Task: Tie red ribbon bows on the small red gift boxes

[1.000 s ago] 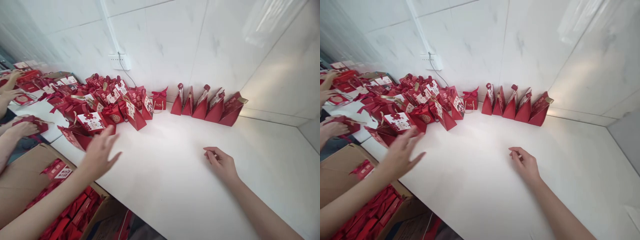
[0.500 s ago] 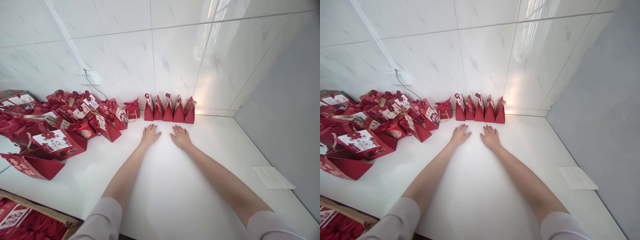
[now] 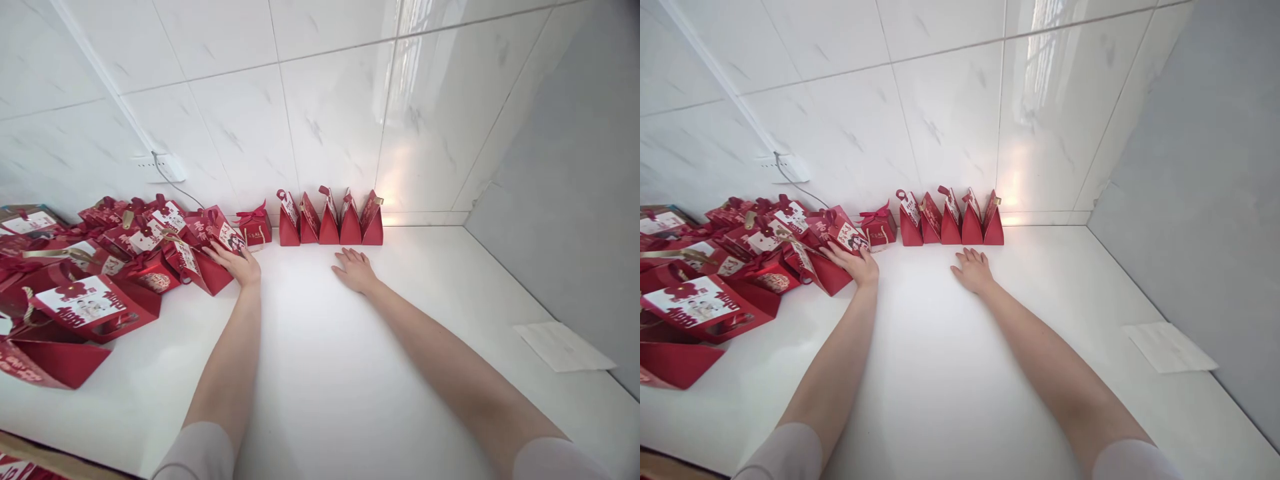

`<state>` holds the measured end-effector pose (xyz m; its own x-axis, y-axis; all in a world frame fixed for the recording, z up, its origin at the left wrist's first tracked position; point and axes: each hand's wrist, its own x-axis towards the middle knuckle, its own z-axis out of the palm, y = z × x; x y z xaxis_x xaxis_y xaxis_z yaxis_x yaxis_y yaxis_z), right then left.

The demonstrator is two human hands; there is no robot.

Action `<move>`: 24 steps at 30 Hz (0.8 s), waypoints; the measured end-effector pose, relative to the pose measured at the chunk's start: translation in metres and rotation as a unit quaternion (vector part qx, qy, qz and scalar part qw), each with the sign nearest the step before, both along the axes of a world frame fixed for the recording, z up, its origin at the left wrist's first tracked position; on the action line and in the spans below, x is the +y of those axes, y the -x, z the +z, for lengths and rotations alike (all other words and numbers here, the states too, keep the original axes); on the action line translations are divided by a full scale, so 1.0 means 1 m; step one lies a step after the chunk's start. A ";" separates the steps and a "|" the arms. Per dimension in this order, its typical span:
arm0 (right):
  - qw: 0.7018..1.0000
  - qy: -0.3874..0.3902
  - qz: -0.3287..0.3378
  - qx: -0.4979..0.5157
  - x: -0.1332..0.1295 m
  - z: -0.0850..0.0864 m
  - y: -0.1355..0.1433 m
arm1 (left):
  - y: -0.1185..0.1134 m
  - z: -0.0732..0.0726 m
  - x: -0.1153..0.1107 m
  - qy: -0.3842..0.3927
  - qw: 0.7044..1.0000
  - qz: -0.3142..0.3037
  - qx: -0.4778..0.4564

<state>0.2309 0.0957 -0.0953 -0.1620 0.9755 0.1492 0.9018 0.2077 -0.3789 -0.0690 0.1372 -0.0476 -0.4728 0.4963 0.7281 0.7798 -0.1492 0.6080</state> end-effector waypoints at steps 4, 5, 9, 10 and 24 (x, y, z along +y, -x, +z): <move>1.000 -0.012 0.000 -0.001 0.002 0.001 0.003 | 0.007 0.008 0.008 0.008 0.998 -0.001 0.060; 1.000 -0.017 0.001 -0.001 0.003 0.002 0.004 | 0.005 0.010 0.010 0.014 0.997 -0.013 0.078; 0.999 -0.038 0.009 0.010 0.007 0.004 0.009 | -0.012 0.010 0.019 0.068 0.959 -0.165 0.220; 0.999 -0.043 0.009 0.014 0.008 0.004 0.011 | -0.017 0.009 0.024 0.076 0.945 -0.195 0.250; 0.996 -0.075 0.028 0.051 0.004 0.013 0.032 | 0.009 -0.021 0.136 0.081 0.987 0.035 -0.131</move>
